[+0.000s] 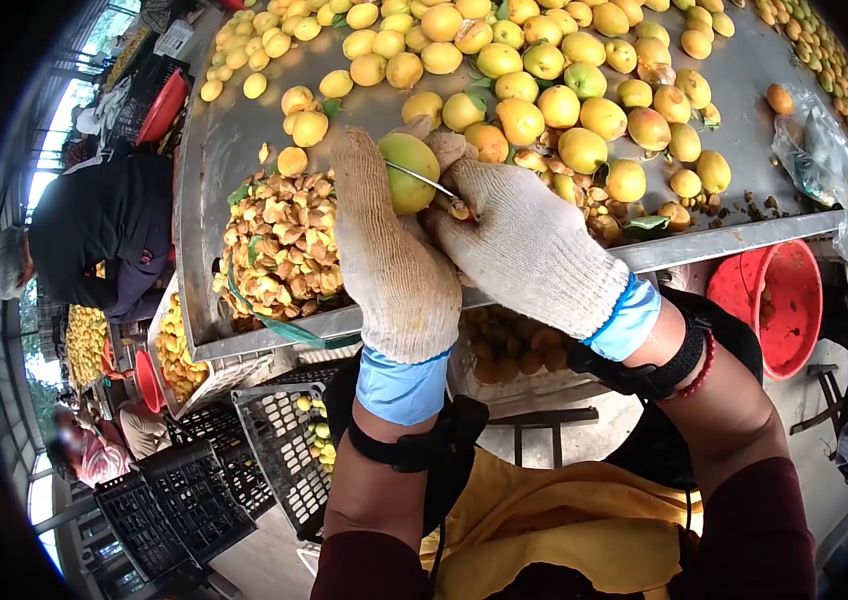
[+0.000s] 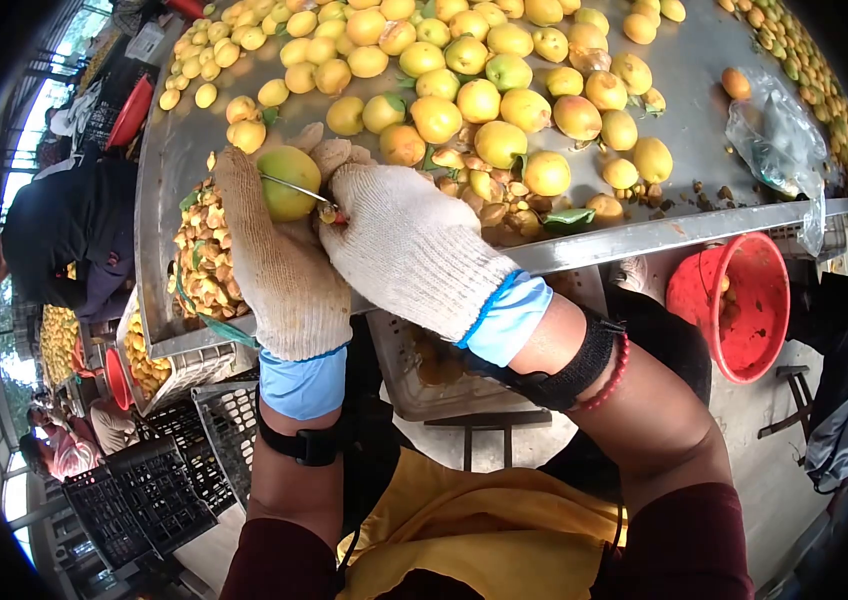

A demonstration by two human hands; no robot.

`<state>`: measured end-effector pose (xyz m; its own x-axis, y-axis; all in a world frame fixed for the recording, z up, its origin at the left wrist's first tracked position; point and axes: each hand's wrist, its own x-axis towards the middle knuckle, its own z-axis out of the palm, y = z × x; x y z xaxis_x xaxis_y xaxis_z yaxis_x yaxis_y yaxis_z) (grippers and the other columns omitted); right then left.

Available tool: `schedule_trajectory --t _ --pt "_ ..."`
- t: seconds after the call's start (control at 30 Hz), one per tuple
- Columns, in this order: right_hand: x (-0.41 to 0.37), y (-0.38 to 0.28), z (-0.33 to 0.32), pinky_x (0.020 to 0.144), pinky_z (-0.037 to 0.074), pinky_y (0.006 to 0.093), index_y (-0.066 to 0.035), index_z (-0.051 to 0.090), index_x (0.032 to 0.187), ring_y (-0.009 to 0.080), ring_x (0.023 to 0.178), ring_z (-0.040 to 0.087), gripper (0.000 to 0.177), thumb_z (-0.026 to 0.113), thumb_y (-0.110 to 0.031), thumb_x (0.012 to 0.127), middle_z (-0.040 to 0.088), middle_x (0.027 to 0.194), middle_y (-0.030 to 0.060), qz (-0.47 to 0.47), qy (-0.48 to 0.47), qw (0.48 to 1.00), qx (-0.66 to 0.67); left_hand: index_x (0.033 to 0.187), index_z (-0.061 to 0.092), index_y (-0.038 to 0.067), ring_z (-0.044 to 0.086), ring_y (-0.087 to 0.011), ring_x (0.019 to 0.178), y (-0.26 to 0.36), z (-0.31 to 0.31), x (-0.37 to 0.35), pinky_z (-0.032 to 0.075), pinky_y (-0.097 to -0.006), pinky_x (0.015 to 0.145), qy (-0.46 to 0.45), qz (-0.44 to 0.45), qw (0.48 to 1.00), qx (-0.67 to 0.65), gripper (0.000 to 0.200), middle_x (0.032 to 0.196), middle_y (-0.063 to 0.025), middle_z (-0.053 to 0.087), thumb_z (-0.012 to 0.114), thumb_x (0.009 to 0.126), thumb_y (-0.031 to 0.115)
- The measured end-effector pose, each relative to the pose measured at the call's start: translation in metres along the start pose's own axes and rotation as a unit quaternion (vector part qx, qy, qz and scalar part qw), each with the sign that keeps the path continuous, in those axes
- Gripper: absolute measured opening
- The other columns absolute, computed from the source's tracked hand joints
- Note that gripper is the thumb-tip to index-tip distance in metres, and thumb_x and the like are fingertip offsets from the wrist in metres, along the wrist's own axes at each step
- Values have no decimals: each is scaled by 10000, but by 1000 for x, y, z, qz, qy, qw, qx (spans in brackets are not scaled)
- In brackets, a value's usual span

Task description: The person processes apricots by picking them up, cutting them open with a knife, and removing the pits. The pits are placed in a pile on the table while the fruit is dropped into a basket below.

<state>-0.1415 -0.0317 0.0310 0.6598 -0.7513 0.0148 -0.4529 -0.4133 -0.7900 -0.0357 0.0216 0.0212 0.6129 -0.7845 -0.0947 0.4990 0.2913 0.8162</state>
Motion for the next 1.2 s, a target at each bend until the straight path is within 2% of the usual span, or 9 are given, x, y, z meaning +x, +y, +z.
schedule_trajectory --t 0.33,0.47,0.53,0.63,0.8,0.9,0.93,1.0,1.2 --pt "1 3 -12 695 596 484 -27 706 969 414 851 720 290 619 -303 957 717 892 212 -29 -59 995 80 1265 577 -119 658 -355 1041 1 0 0 541 -453 978 3 -20 1000 -16 815 1070 -228 709 443 1043 653" --pt "-8 3 -11 655 572 418 -25 704 1085 353 750 733 322 647 -314 954 705 812 199 -56 5 997 -55 1259 579 -119 656 -344 1027 7 -2 -3 534 -435 960 -7 -99 992 -71 826 1036 -226 724 422 1046 663" --pt "-9 1 -19 530 534 368 -16 703 1043 261 559 678 312 666 -313 956 668 709 153 26 -53 998 39 1292 588 -10 689 -231 1022 9 -7 -3 539 -352 946 -91 -84 992 -27 549 1202 -137 678 430 1107 482" --pt "-2 -22 -54 441 515 348 -41 689 1029 215 499 646 259 630 -281 952 652 670 83 193 -192 942 195 1308 587 -21 674 -190 1051 25 7 -6 540 -341 940 -50 -35 994 95 481 1203 -111 659 461 1107 397" --pt "-6 -22 -51 357 426 272 -89 625 1134 117 422 530 225 605 -243 970 557 621 1 212 -260 897 289 1351 553 -54 665 -183 1077 22 -9 -7 573 -355 869 -108 63 967 224 379 1216 -92 652 530 1063 192" --pt "-10 -21 -40 340 424 244 -100 578 1112 108 402 514 164 572 -189 974 553 615 6 182 -242 884 355 1374 532 -37 688 -305 1114 2 -11 -16 582 -372 924 -93 168 920 342 460 1218 -190 686 592 918 -49" --pt "-9 -20 -40 340 424 244 -100 578 1112 108 402 514 164 572 -189 974 553 615 6 183 -243 884 355 1374 532 -37 688 -305 1114 2 -11 -15 582 -372 924 -92 168 920 342 460 1218 -190 686 592 918 -49" --pt "-9 -16 -39 329 410 241 -91 584 1057 110 390 509 141 602 -202 971 555 612 7 173 -247 866 399 1368 528 -41 711 -311 1057 -1 -10 -13 589 -379 915 -43 -32 995 89 463 1174 -183 710 603 911 -41" --pt "-8 -18 -53 323 403 234 -110 610 991 123 394 544 157 670 -250 953 567 612 1 200 -274 862 375 1415 505 -50 721 -234 955 40 -4 -8 607 -339 810 -147 -59 974 161 448 1149 -118 720 563 1049 201"
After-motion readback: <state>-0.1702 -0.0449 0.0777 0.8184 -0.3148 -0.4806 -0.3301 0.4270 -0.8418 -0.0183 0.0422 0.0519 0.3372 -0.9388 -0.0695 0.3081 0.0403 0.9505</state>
